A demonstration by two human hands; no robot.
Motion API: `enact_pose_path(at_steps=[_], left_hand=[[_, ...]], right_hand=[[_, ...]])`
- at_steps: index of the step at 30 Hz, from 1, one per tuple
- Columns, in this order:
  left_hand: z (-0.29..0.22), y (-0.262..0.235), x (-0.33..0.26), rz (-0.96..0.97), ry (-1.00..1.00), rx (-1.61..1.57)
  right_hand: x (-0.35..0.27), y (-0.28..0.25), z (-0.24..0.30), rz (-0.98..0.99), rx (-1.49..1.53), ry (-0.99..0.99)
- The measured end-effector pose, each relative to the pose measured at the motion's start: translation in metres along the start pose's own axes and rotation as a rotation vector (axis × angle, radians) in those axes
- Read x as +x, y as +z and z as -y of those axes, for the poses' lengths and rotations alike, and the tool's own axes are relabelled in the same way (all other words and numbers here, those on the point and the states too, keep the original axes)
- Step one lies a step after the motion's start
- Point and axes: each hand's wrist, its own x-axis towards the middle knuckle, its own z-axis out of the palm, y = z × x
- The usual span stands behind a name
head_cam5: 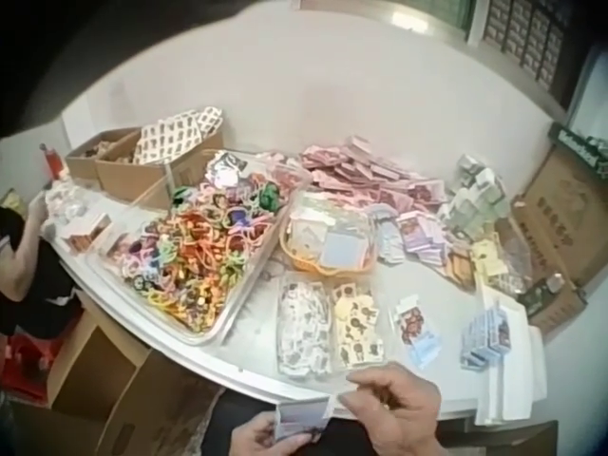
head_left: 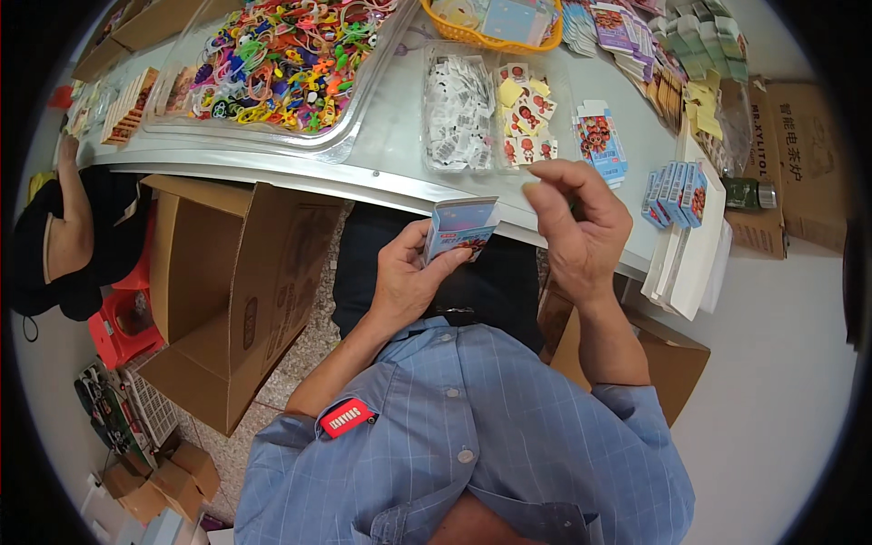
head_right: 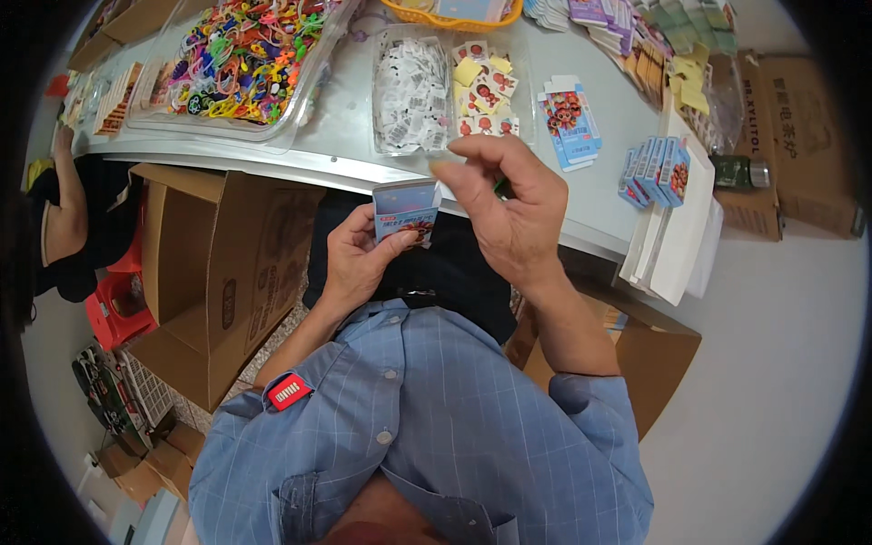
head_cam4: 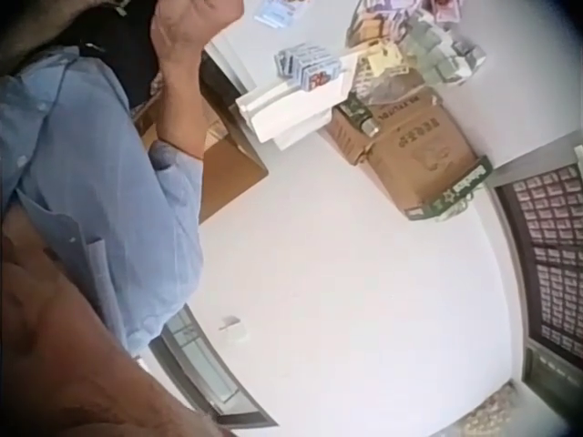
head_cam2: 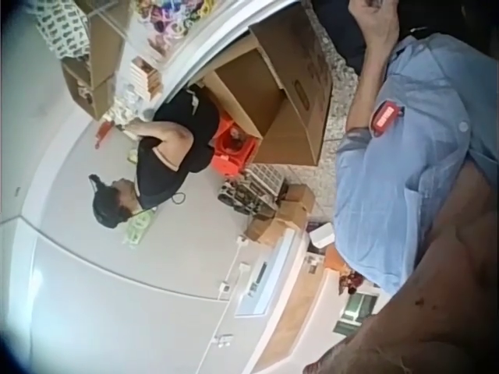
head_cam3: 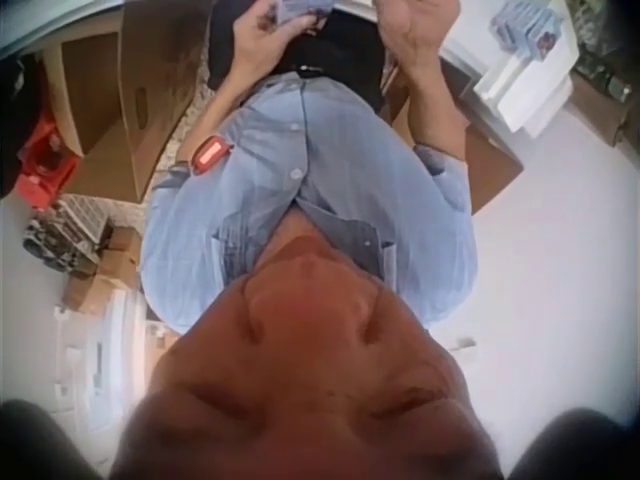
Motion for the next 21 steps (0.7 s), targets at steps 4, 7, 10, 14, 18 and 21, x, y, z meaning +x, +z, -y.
enact_pose_path(at_steps=[4,7,10,14,18,21], left_hand=[[0.005,0.012,0.000,0.060,-0.004,0.008],[0.006,0.019,-0.001,0.082,-0.024,0.044],[0.009,0.020,-0.003,0.058,-0.051,0.092],[0.010,0.020,-0.003,0.060,-0.092,0.000],[0.006,0.019,-0.003,0.099,-0.112,-0.020],[0.005,0.016,-0.003,0.125,-0.080,-0.051]], right_hand=[[0.000,0.027,-0.010,-0.150,-0.009,-0.242],[-0.005,0.043,-0.026,-0.127,-0.209,-0.342],[-0.009,0.039,-0.028,-0.137,-0.247,-0.259],[-0.004,0.026,-0.022,-0.171,0.262,0.092],[-0.003,-0.008,-0.034,-0.088,0.348,0.134],[-0.014,-0.017,-0.042,-0.080,0.269,0.112]])
